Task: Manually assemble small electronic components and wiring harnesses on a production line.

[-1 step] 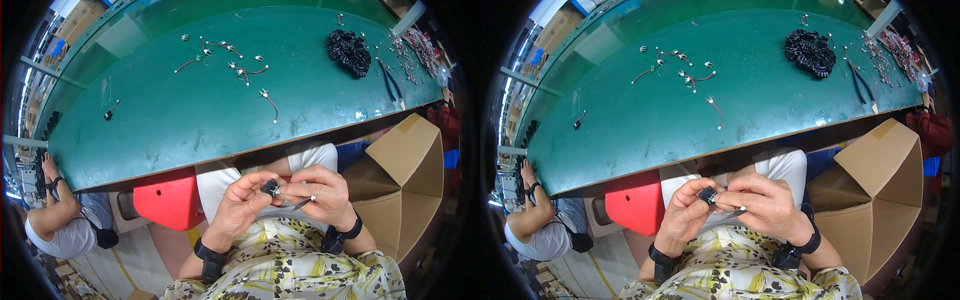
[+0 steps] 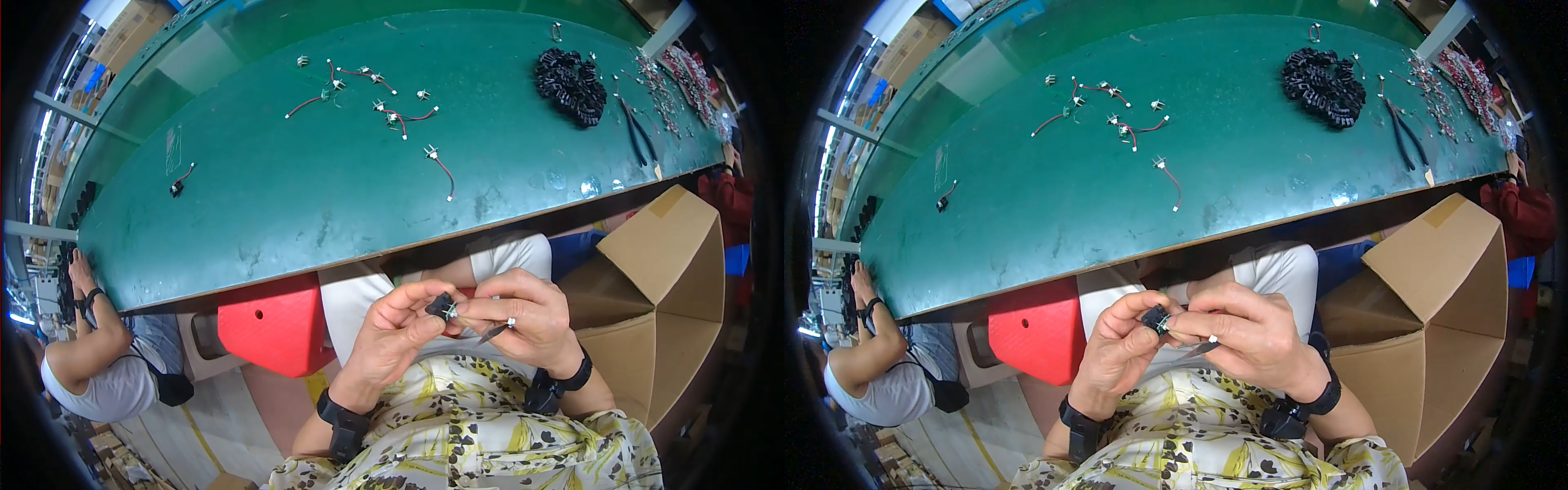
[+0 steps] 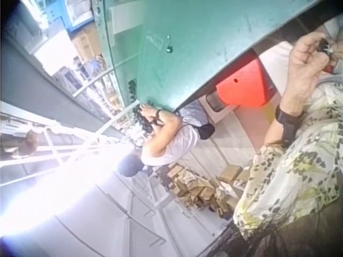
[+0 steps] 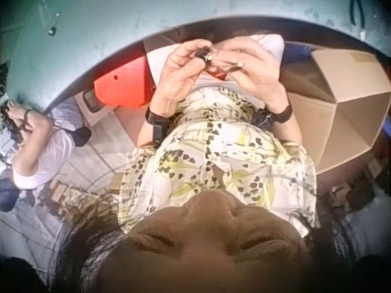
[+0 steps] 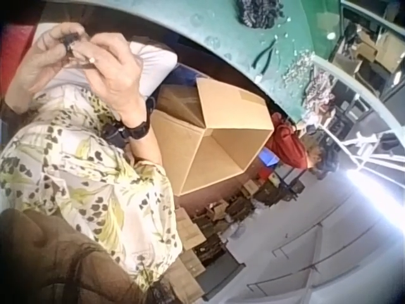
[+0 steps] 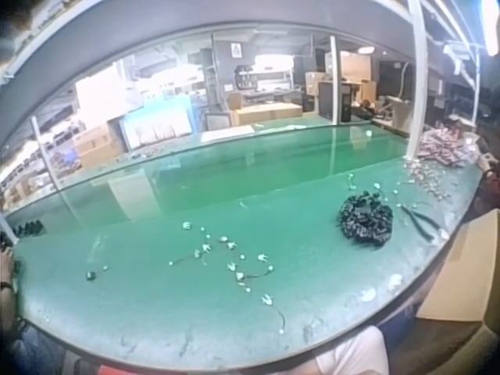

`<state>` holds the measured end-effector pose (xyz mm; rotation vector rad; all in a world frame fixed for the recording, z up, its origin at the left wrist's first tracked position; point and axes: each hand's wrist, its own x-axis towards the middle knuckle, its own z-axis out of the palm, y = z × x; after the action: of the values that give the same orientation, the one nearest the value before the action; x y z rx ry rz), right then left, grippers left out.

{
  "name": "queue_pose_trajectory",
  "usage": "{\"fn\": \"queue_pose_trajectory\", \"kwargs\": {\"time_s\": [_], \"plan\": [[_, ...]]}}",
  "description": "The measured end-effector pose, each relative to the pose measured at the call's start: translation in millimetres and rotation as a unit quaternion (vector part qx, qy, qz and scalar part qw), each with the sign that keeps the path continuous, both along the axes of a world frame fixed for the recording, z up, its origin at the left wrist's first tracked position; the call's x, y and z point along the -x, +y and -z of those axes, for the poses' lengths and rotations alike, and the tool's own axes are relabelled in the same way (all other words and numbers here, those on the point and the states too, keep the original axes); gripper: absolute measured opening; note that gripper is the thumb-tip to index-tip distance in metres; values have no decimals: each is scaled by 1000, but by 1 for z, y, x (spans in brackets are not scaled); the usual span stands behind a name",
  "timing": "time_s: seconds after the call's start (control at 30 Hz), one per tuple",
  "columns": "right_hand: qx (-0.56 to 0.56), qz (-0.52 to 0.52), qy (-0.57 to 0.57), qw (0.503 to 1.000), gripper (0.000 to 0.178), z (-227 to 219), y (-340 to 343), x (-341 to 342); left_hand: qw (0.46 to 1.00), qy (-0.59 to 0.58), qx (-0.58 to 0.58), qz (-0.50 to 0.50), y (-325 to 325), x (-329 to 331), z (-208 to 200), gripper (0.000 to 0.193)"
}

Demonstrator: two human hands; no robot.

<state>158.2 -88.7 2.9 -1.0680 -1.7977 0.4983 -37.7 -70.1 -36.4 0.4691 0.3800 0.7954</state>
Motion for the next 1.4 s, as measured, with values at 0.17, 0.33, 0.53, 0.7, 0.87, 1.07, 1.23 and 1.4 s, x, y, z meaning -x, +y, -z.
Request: {"fn": "queue_pose_trajectory", "kwargs": {"time_s": [0.17,0.33,0.53,0.7,0.87,1.07,1.23,1.4], "plan": [[36,-32,-29,998,34,-4,0,-1,996,73,-56,0,2,6,-1,36],[58,-35,-75,995,31,-9,-2,0,999,26,-2,44,0,7,6,36],[62,-19,-82,995,28,-11,-2,2,994,-42,95,32,-6,0,6,36],[47,-19,-72,996,28,-11,-2,1,998,58,24,9,-4,0,0,38],[31,12,-95,995,30,-9,-3,0,984,144,-105,-18,-4,-3,-7,38],[5,39,-91,995,31,-4,-2,6,968,201,-149,-26,-2,-5,-12,36],[37,44,-37,998,31,4,-2,11,997,71,38,-5,-7,-8,-9,35],[23,61,-6,998,32,5,-3,8,982,180,-62,-12,-3,-9,-9,36]]}}
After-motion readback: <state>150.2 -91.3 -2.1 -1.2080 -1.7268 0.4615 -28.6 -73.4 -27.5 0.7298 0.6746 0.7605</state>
